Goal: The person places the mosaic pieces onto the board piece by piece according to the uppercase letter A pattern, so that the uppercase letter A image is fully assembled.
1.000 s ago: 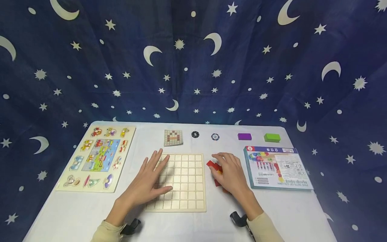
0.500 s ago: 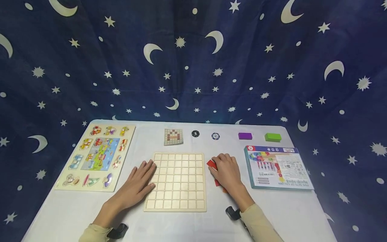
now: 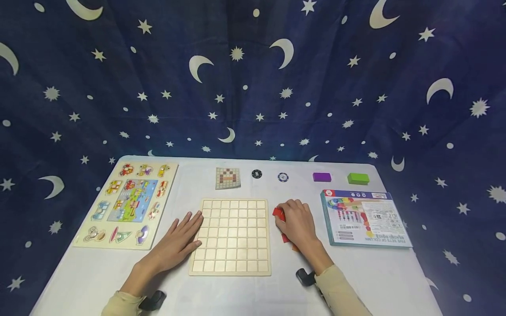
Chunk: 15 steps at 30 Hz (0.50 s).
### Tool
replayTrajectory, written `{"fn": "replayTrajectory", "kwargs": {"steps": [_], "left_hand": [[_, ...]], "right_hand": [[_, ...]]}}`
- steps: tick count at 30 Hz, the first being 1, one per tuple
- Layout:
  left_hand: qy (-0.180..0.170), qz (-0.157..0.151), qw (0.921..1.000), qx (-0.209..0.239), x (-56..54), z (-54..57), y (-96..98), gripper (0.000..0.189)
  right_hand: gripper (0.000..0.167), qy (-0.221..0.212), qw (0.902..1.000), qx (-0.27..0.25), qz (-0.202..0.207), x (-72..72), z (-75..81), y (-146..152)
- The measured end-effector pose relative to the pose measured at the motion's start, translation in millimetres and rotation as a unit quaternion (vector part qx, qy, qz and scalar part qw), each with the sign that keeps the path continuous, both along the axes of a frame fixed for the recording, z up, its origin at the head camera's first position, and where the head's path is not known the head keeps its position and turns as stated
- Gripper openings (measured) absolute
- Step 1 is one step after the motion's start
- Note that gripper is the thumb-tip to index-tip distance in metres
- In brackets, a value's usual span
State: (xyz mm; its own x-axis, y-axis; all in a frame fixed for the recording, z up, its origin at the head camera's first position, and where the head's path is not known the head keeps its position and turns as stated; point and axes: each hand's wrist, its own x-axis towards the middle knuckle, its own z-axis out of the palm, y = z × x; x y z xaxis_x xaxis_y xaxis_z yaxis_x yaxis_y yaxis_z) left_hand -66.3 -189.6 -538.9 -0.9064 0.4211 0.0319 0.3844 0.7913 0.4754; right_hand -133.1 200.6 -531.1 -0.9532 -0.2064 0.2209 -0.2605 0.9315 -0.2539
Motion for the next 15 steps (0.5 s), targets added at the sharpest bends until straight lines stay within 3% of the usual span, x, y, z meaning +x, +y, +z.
{"fn": "replayTrajectory", "kwargs": {"steps": [9, 15], "left_hand": [[-0.028, 0.003, 0.9994, -0.017, -2.4, 1.7, 2.0, 0.073], [-0.009, 0.006, 0.9997, 0.02, -1.1, -1.6, -0.3, 0.072]], "right_hand": [[0.03, 0.017, 0.9991, -0.018, 0.035, -9.6, 3.0, -13], [0.028, -0.005, 0.9965, -0.024, 0.079, -22.8, 7.9, -45]]}}
